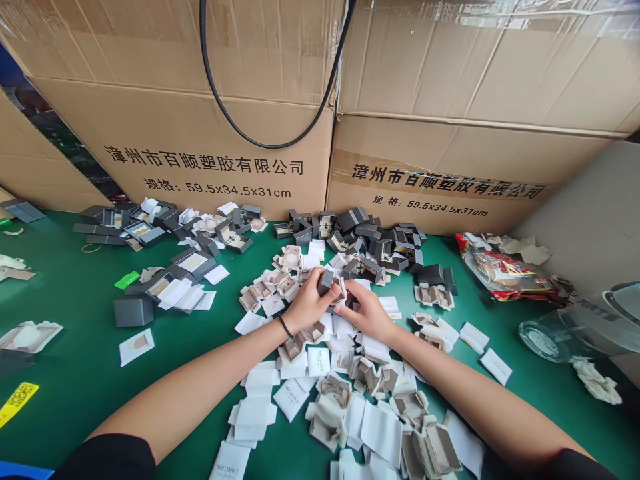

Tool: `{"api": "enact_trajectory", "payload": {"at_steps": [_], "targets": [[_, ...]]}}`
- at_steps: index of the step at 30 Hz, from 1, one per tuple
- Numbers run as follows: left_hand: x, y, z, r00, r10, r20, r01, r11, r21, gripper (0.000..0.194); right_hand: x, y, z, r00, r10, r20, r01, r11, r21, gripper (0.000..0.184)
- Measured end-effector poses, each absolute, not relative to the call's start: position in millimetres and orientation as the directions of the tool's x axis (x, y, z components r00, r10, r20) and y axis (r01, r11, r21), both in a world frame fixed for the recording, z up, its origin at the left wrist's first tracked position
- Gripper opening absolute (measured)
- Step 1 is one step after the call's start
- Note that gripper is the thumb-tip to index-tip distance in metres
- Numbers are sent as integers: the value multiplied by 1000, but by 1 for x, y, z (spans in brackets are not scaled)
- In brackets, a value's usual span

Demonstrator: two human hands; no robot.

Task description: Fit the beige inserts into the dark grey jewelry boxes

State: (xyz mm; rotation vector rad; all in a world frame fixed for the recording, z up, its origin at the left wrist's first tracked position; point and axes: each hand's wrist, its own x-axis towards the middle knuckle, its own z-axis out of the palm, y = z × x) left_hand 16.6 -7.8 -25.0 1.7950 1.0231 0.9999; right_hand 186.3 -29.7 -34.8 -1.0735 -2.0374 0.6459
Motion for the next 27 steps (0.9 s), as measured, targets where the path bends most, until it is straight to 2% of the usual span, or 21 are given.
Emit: {"api": "enact_trajectory", "payload": {"at_steps": [27], "targets": [[17, -7, -24, 361, 905, 225, 280, -335, 900, 29, 186, -30, -33, -388, 839, 382, 499, 539, -678, 28]]}}
